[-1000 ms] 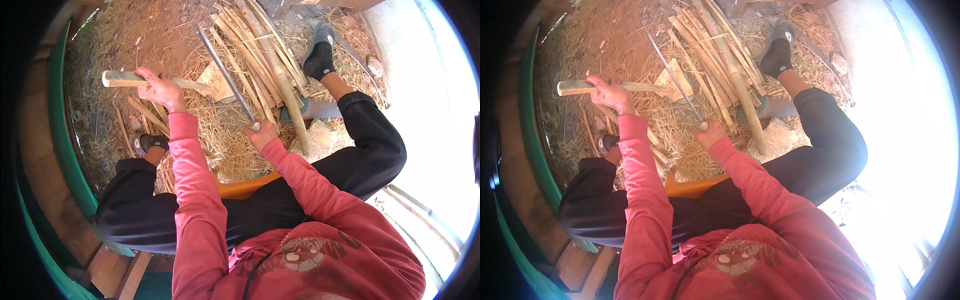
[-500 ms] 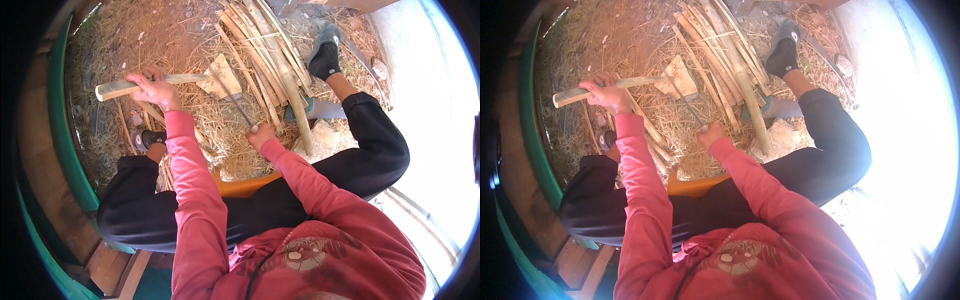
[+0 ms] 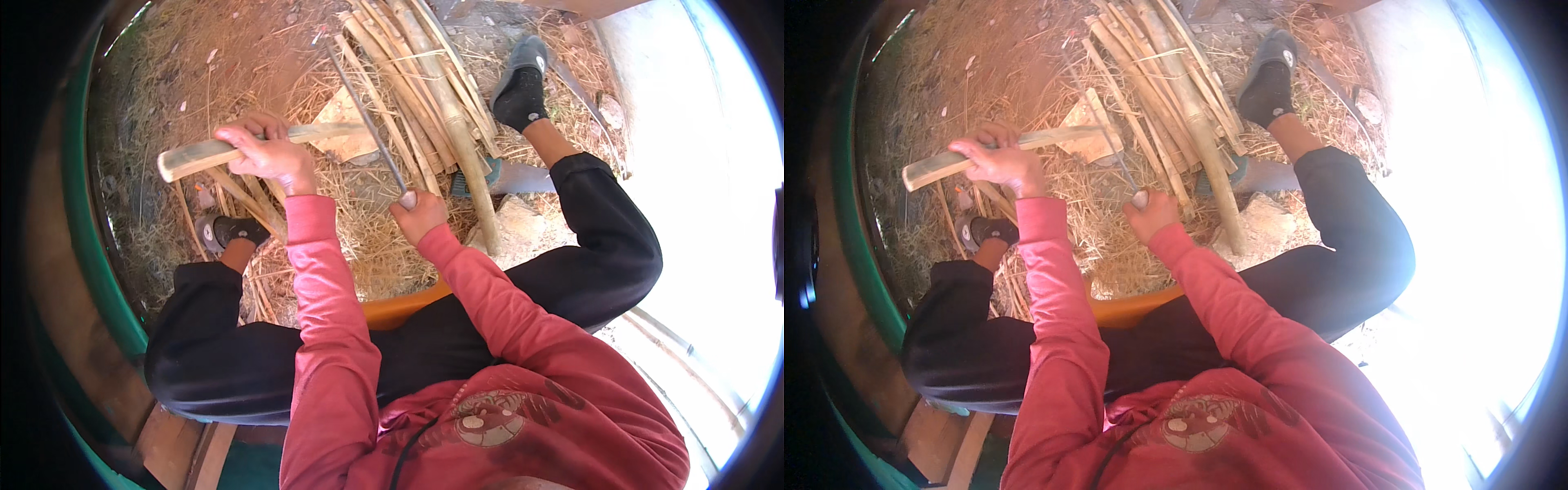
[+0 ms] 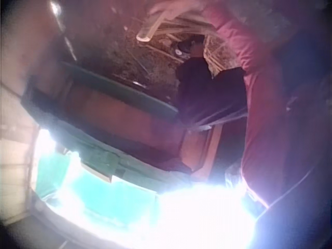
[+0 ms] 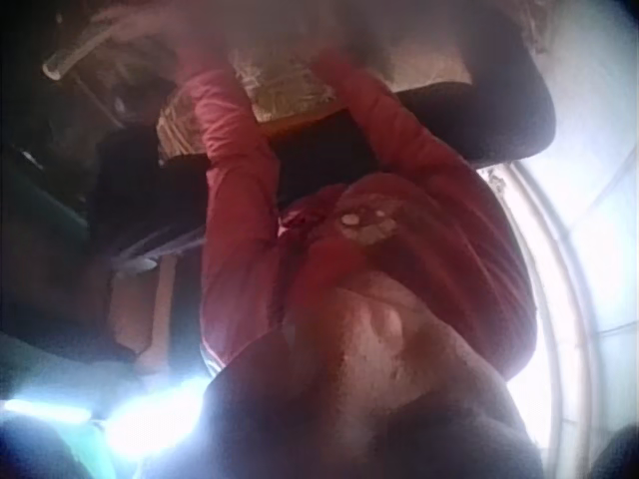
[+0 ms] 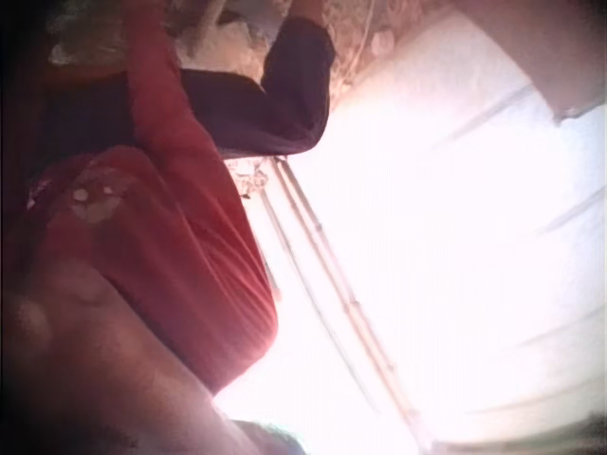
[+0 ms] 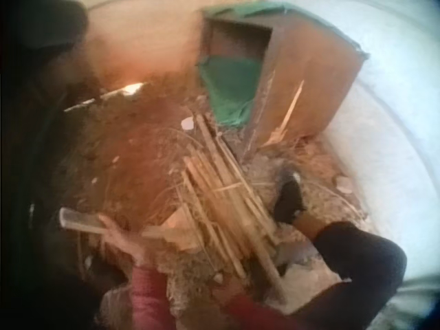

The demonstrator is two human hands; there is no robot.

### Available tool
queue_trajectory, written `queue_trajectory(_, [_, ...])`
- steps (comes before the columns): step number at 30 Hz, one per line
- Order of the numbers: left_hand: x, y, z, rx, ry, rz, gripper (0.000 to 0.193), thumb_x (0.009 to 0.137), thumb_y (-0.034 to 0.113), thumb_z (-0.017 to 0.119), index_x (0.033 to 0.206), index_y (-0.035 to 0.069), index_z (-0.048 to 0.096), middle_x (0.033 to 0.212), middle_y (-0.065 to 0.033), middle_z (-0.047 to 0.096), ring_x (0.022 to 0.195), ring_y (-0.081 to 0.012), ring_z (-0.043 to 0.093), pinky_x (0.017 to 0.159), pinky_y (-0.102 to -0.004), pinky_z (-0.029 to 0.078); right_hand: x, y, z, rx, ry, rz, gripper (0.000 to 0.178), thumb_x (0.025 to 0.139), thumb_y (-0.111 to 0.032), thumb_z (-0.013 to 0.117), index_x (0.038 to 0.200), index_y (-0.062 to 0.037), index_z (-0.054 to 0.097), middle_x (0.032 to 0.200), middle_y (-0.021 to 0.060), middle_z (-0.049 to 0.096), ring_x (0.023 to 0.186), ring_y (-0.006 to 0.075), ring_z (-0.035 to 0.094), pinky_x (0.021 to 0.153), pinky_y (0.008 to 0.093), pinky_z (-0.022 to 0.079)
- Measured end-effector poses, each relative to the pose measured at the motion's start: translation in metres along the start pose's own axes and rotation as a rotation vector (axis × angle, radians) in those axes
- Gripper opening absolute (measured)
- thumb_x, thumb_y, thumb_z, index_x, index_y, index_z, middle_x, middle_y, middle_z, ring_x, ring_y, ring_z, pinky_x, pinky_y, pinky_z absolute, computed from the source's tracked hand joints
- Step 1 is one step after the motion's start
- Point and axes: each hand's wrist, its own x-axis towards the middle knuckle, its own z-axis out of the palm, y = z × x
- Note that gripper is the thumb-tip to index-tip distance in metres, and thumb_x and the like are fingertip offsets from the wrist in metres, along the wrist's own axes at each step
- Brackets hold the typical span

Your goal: The person sits on the ground and uses a machete to split thin wooden sticks into smaller pieces. They hold the sticks with one hand and strike them with the tool, accumulating a pile of split wood on the straw-covered floor.

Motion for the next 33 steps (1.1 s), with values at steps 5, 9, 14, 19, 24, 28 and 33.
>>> queue_trajectory(5, [0.025, 0.015, -0.012, -0.015, -0.168, 0.182, 0.045, 0.098, 0.038, 0.054, 0.069, 0.011, 0.032, 0.054, -0.0006, 0.035, 0.043, -0.0100, 0.034, 0.039, -0.0255, 0.025, 0.002, -0.018, -0.007, 0.083, 0.008, -0.018, 0.027, 0.073, -0.023, 0.068, 0.076, 0.0030, 0.066, 0.067, 0.0208, 0.065, 0.063, 0.0337, 0.065, 0.066, 0.0414, 0.053])
queue_trajectory(9, [0.038, 0.015, -0.020, -0.009, -0.126, 0.142, 0.042, 0.098, 0.033, 0.055, 0.069, 0.012, 0.033, 0.054, 0.0001, 0.034, 0.043, -0.0095, 0.034, 0.039, -0.0252, 0.023, -0.001, -0.018, 0.002, 0.036, -0.037, -0.077, 0.028, 0.074, -0.024, 0.068, 0.079, 0.0037, 0.066, 0.067, 0.0205, 0.065, 0.064, 0.0340, 0.065, 0.067, 0.0417, 0.053])
queue_trajectory(14, [0.043, 0.015, -0.020, -0.073, -0.165, 0.150, 0.042, 0.098, 0.030, 0.055, 0.069, 0.013, 0.030, 0.054, 0.0007, 0.033, 0.043, -0.0087, 0.032, 0.040, -0.0244, 0.021, -0.003, 0.004, 0.029, -0.136, -0.117, 0.163, 0.031, 0.075, -0.024, 0.067, 0.085, 0.0059, 0.066, 0.081, 0.0247, 0.067, 0.079, 0.0367, 0.067, 0.075, 0.0427, 0.054])
queue_trajectory(19, [0.044, 0.013, -0.021, -0.035, -0.083, 0.124, 0.045, 0.098, 0.031, 0.056, 0.067, 0.012, 0.029, 0.053, 0.0010, 0.032, 0.043, -0.0086, 0.031, 0.040, -0.0246, 0.021, 0.008, 0.014, 0.031, -0.221, -0.174, -0.019, 0.035, 0.076, -0.027, 0.066, 0.087, 0.0067, 0.066, 0.088, 0.0277, 0.066, 0.088, 0.0405, 0.065, 0.081, 0.0429, 0.053])
queue_trajectory(24, [0.040, 0.016, -0.028, -0.032, -0.085, 0.141, 0.046, 0.097, 0.034, 0.057, 0.066, 0.012, 0.030, 0.053, 0.0007, 0.034, 0.043, -0.0084, 0.031, 0.040, -0.0245, 0.022, -0.011, -0.022, 0.013, -0.097, -0.207, 0.035, 0.037, 0.075, -0.028, 0.065, 0.088, 0.0064, 0.067, 0.088, 0.0280, 0.066, 0.089, 0.0412, 0.064, 0.083, 0.0438, 0.052])
queue_trajectory(28, [0.043, 0.017, -0.025, -0.002, -0.033, 0.110, 0.048, 0.097, 0.037, 0.056, 0.064, 0.012, 0.031, 0.052, 0.0001, 0.036, 0.043, -0.0088, 0.032, 0.040, -0.0248, 0.022, 0.001, 0.018, 0.026, -0.285, -0.248, 0.115, 0.036, 0.074, -0.027, 0.066, 0.088, 0.0057, 0.067, 0.089, 0.0281, 0.066, 0.085, 0.0412, 0.065, 0.080, 0.0443, 0.052])
queue_trajectory(33, [0.052, 0.017, -0.038, -0.016, -0.050, 0.122, 0.049, 0.097, 0.039, 0.056, 0.063, 0.011, 0.034, 0.052, -0.0008, 0.037, 0.042, -0.0095, 0.032, 0.041, -0.0253, 0.021, -0.003, -0.018, 0.016, 0.016, -0.174, 0.012, 0.037, 0.076, -0.028, 0.065, 0.092, 0.0053, 0.067, 0.097, 0.0301, 0.064, 0.092, 0.0402, 0.063, 0.087, 0.0437, 0.051])
